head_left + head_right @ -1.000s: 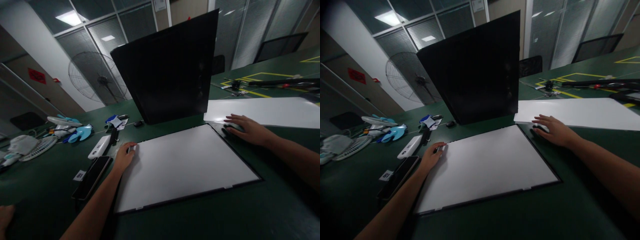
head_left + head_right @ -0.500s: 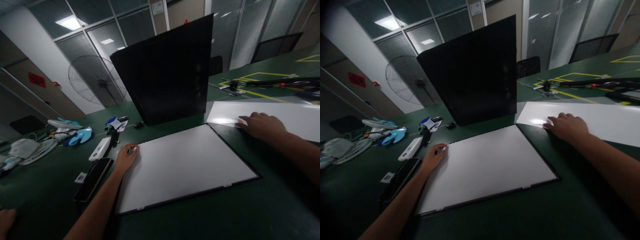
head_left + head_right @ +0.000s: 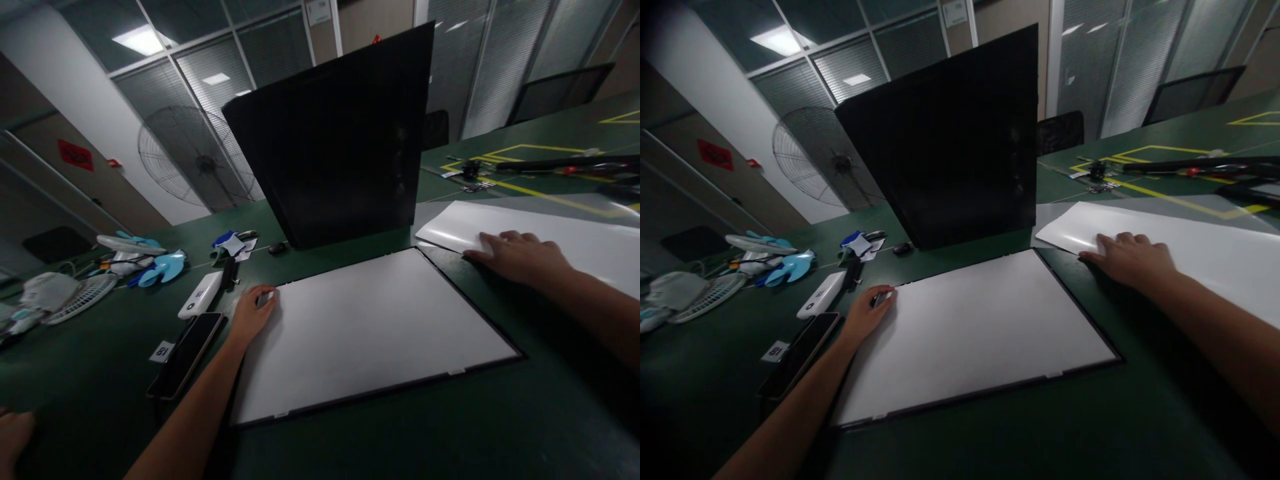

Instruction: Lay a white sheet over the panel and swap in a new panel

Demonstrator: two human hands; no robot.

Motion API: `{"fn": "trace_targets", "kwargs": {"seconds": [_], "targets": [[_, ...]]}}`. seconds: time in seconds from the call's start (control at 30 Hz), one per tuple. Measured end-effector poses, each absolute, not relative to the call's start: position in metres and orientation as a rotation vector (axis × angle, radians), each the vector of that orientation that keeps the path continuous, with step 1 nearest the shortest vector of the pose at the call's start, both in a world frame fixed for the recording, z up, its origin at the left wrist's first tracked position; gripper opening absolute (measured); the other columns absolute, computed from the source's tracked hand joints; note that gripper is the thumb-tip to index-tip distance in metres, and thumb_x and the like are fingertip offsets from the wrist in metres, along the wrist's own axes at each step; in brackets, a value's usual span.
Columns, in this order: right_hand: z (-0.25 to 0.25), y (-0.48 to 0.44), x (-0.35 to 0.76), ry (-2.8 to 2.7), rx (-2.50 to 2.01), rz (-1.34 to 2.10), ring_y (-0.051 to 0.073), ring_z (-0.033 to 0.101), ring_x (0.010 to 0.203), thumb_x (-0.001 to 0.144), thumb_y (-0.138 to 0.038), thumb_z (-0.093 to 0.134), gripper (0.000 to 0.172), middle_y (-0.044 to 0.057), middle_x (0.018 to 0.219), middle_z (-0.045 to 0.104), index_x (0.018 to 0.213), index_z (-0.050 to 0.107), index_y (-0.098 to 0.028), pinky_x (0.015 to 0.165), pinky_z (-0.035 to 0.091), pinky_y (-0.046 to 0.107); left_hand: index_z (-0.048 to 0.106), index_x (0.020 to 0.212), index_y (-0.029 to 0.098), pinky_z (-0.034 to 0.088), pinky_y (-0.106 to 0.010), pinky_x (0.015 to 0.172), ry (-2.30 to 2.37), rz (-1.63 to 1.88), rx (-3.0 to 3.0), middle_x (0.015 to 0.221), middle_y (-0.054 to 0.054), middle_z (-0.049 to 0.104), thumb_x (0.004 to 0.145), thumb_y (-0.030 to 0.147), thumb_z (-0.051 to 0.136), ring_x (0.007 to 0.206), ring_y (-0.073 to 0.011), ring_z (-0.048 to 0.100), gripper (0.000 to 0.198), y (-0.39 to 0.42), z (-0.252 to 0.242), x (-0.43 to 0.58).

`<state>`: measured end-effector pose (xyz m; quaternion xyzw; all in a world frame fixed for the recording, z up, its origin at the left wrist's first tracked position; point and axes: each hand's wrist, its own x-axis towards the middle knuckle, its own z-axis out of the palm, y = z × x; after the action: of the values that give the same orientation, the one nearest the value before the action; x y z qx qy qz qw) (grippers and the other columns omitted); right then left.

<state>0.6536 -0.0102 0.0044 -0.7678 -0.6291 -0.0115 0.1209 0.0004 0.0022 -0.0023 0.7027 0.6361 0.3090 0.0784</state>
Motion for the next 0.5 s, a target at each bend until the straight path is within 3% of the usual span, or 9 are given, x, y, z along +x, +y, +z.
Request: {"fn": "trace_targets", "kwargs": {"seconds": [0.1,0.27,0.37,0.5], "targets": [[0.002,-0.012,0.653,-1.817,-2.135,-0.112,0.058,0.056,0.129,0.092,-0.093,0.034,0.099,0.033,0.142,0.062,0.143,0.064,-0.013,0.091,0.040,0.088,0.080,0.106,0.025,0.049,-0.050,0.118,1.904,0.928,2.107,0.127,-0.011,0.080,0.084,0.053,0.064,0.123,-0.0313,0.071,0.039,0.002,-0.001,0.001],[0.014,-0.024,0.648,-1.698,-2.107,-0.150,0.054,0.062,0.125,0.091,-0.094,0.025,0.096,0.031,0.127,0.069,0.126,0.066,-0.015,0.098,0.041,0.085,0.079,0.105,0.025,0.050,-0.049,0.117,1.887,0.938,2.125,0.124,-0.010,0.080,0.084,0.052,0.063,0.121,-0.0310,0.072,0.038,0.001,0.000,0.002],[0.039,-0.040,0.627,-1.664,-2.121,-0.227,0.052,0.065,0.121,0.100,-0.083,0.017,0.088,0.031,0.126,0.069,0.132,0.063,-0.015,0.096,0.044,0.081,0.079,0.104,0.024,0.050,-0.050,0.117,1.889,0.943,2.120,0.122,-0.011,0.081,0.084,0.051,0.062,0.120,-0.0317,0.072,0.038,0.001,0.001,0.003],[0.071,-0.067,0.571,-1.838,-2.112,-0.563,0.046,0.070,0.111,0.109,-0.062,0.016,0.077,0.031,0.125,0.069,0.148,0.054,-0.008,0.090,0.056,0.062,0.080,0.105,0.026,0.050,-0.050,0.117,1.903,0.944,2.104,0.124,-0.009,0.081,0.084,0.048,0.064,0.121,-0.0318,0.071,0.034,-0.001,0.002,0.003]]}}
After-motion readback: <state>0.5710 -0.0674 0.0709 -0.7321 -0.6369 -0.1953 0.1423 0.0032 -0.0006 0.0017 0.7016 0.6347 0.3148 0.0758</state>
